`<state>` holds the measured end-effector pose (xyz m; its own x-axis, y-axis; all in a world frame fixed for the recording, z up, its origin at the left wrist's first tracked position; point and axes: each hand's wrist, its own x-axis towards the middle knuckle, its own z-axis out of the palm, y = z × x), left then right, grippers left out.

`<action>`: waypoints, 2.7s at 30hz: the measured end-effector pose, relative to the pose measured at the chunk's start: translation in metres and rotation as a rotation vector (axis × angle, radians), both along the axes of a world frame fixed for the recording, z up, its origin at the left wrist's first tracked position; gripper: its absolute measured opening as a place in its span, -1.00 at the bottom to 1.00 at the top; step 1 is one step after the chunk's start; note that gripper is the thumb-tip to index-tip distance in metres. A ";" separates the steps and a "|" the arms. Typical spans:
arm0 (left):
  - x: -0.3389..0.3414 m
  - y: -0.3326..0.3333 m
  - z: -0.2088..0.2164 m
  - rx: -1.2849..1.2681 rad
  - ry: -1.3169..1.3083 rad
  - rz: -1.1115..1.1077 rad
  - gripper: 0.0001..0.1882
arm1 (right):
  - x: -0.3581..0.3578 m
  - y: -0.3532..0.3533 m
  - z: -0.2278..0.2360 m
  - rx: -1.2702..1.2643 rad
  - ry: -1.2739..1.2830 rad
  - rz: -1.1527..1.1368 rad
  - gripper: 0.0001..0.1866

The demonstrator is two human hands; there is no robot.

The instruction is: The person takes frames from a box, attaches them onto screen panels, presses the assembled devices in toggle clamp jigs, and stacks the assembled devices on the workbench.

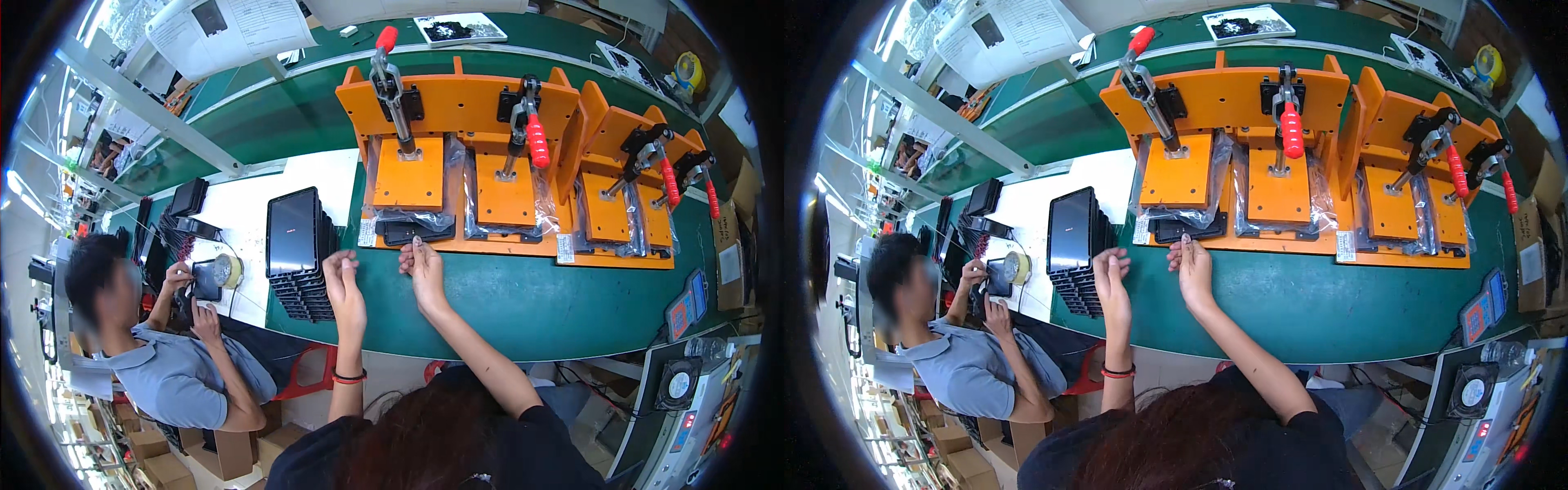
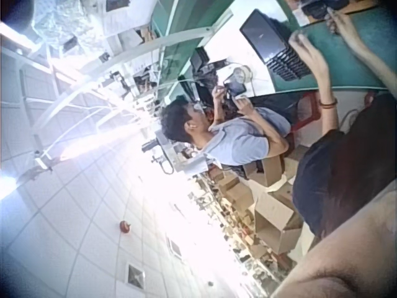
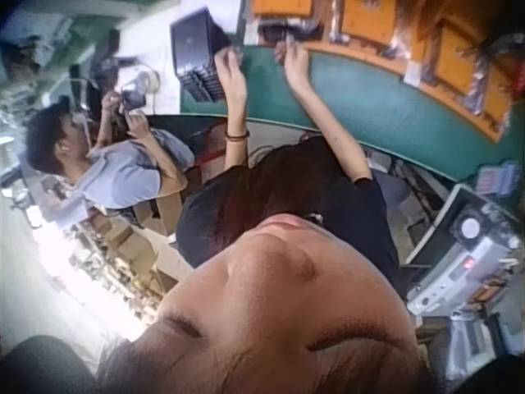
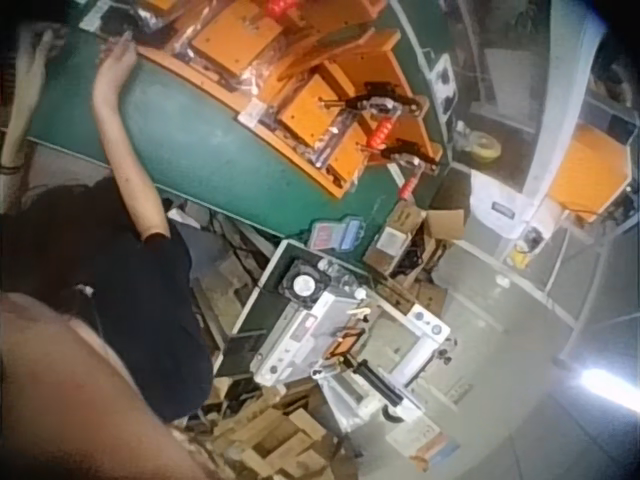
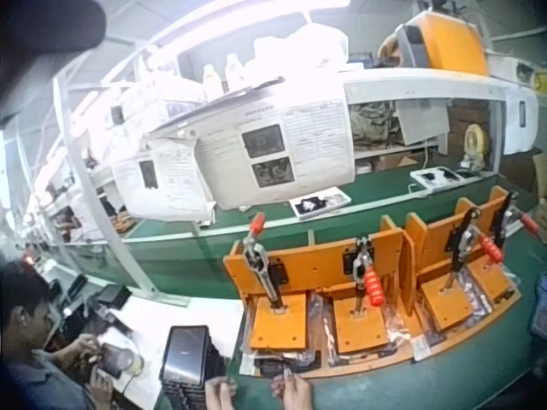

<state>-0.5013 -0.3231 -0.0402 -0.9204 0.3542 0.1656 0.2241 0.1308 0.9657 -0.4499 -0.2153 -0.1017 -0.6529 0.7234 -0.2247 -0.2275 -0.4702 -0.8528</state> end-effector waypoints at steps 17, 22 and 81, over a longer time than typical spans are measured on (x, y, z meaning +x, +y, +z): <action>-0.012 0.039 -0.025 -0.057 -0.029 -0.144 -0.72 | 0.003 0.010 0.009 0.048 0.065 -0.037 -0.54; -0.010 0.031 -0.030 -0.106 -0.036 -0.115 -0.74 | -0.002 0.010 0.007 -0.021 0.062 -0.008 -0.53; -0.041 0.081 0.023 -0.327 0.588 0.024 -0.72 | -0.017 0.045 0.020 -0.032 -0.006 0.051 -0.79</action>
